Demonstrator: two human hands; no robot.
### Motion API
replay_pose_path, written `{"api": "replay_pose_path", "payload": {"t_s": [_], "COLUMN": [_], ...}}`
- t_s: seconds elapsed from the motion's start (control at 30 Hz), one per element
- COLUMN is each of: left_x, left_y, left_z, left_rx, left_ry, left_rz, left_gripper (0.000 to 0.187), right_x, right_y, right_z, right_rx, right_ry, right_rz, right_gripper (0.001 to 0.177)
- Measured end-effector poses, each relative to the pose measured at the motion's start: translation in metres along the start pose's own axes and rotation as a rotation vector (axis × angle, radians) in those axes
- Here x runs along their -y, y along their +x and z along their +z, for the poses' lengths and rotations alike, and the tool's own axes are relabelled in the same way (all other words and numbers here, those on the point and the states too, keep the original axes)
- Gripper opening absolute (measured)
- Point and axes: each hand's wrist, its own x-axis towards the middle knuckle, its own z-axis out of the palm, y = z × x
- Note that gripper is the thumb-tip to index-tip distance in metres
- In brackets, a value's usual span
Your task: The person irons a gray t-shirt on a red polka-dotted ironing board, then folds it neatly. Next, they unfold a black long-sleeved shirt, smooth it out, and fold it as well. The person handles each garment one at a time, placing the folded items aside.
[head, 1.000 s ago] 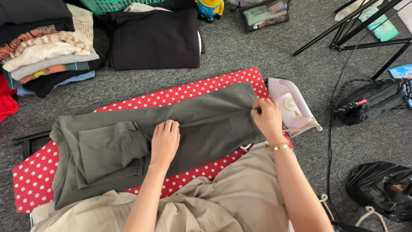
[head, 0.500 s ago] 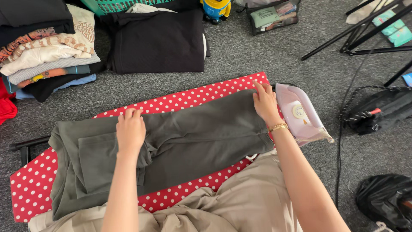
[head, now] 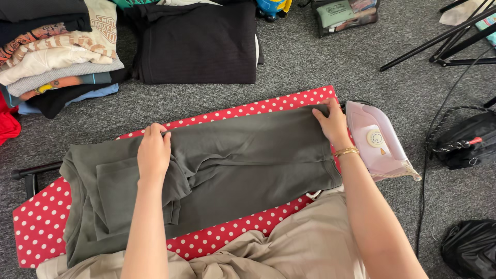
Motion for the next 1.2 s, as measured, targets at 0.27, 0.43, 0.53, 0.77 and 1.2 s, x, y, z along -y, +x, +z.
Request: {"api": "replay_pose_path", "payload": {"t_s": [0.27, 0.43, 0.53, 0.77, 1.2], "left_x": [-0.073, -0.132, -0.152, -0.171, -0.234], "left_y": [-0.035, -0.078, -0.094, -0.116, -0.113], "left_z": [-0.023, 0.018, 0.045, 0.075, 0.134], "left_rx": [-0.108, 0.083, 0.129, 0.088, 0.138], "left_ry": [0.041, -0.055, -0.038, 0.0, 0.076], "left_rz": [0.309, 0.618, 0.642, 0.588, 0.615], "left_gripper": [0.036, 0.039, 0.042, 0.054, 0.068], "right_x": [-0.004, -0.017, -0.021, -0.02, 0.004], "right_y": [-0.031, -0.061, -0.075, -0.076, -0.05], "right_z": [-0.023, -0.032, -0.026, -0.009, -0.043], "right_rx": [-0.029, 0.181, 0.172, 0.203, -0.06], "right_ry": [-0.138, -0.294, -0.333, -0.593, -0.145], "right_rz": [-0.053, 0.266, 0.192, 0.274, -0.002], "right_gripper": [0.061, 0.074, 0.076, 0.092, 0.056]}}
